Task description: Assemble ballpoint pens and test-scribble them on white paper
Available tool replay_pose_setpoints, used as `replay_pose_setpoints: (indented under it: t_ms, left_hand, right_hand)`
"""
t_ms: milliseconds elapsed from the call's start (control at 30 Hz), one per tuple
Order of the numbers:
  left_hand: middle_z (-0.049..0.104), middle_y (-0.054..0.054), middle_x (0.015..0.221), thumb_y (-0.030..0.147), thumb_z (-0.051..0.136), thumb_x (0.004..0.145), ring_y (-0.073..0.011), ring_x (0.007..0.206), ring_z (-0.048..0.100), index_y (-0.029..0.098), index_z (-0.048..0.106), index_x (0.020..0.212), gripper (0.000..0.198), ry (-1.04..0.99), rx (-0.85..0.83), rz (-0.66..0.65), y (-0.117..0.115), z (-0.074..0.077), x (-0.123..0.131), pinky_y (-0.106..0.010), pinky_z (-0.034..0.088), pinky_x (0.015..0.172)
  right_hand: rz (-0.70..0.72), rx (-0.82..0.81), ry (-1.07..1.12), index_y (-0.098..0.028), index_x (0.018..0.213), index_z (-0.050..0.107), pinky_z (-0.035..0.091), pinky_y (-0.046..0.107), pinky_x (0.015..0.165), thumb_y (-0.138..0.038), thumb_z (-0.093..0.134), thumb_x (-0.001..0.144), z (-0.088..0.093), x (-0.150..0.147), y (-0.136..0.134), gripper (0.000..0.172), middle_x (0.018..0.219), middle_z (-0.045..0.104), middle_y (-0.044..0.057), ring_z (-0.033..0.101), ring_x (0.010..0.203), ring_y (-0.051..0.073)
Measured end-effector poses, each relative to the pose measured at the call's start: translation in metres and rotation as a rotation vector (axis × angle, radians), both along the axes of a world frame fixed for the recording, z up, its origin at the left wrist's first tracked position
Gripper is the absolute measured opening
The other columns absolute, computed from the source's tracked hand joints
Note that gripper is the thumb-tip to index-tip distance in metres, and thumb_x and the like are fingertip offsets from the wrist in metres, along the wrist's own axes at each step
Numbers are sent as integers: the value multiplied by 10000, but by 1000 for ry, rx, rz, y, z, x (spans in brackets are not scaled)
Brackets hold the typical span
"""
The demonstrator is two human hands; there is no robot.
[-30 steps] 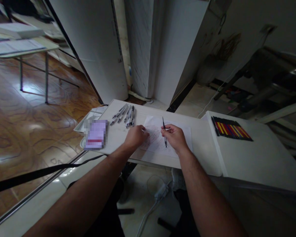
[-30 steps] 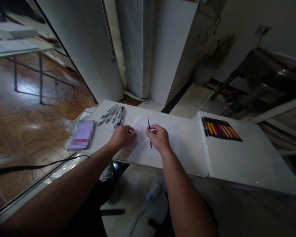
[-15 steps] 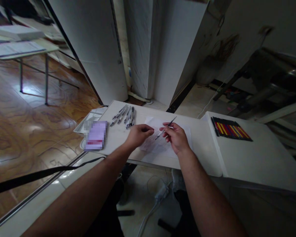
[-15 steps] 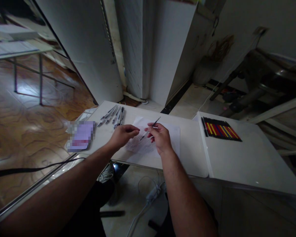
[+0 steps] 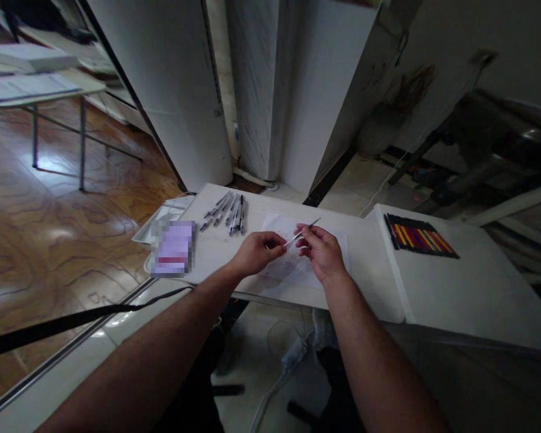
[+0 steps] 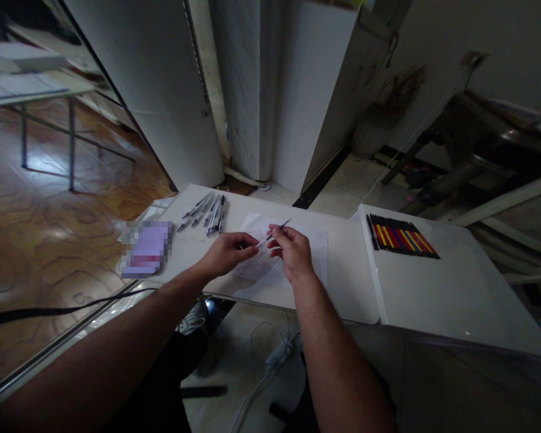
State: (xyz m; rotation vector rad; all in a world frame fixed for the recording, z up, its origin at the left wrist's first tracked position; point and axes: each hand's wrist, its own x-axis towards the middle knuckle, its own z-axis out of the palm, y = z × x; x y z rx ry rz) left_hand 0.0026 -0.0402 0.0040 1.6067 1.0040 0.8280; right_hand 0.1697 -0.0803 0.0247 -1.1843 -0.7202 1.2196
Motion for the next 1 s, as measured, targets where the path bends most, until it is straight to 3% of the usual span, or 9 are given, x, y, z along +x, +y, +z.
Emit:
replay_pose_setpoints:
  t_ms: [133,467,700,833,1000]
  left_hand:
    - [656,-13,666,323,674,725,-118,580,507,166,722,769,170,70,72,3,0,4,-1,-228,387,553]
    - [678,-19,694,332,662,739,-129,592,523,175,727,778,175,115,116,-30,3,2,-4,-235,402,569]
    - [676,-23,689,301,664,728,-134,609,541,183,717,757,132,152,123,-42,4,2,-7,-245,406,583]
    - [674,-22,673,280,665,699,-146,619,566,184,702,727,107,190,64,7,7,4,-8,-253,405,586]
    - [662,-40,599,259,673,656,-173,565,570,195,709,655,73,353,2,192,16,6,-23,-282,378,560]
  right_hand:
    - [-35,18,-12,-171,846,721,438,203,438,-411,781,644,0,2,1,319,724,646,13,555,577,98]
    - [-121,117,-62,-180,886,704,433,203,454,-428,749,679,11,9,0,327,804,649,23,562,615,98]
    - [-261,200,-28,-188,885,688,441,195,467,-410,745,700,17,21,1,295,801,643,18,571,628,93]
    - [-257,170,-60,-181,885,684,444,198,462,-409,747,694,13,21,2,304,779,647,16,573,614,96]
    - [-221,149,-118,-169,861,684,437,205,449,-398,744,691,8,17,2,292,738,653,12,572,590,103]
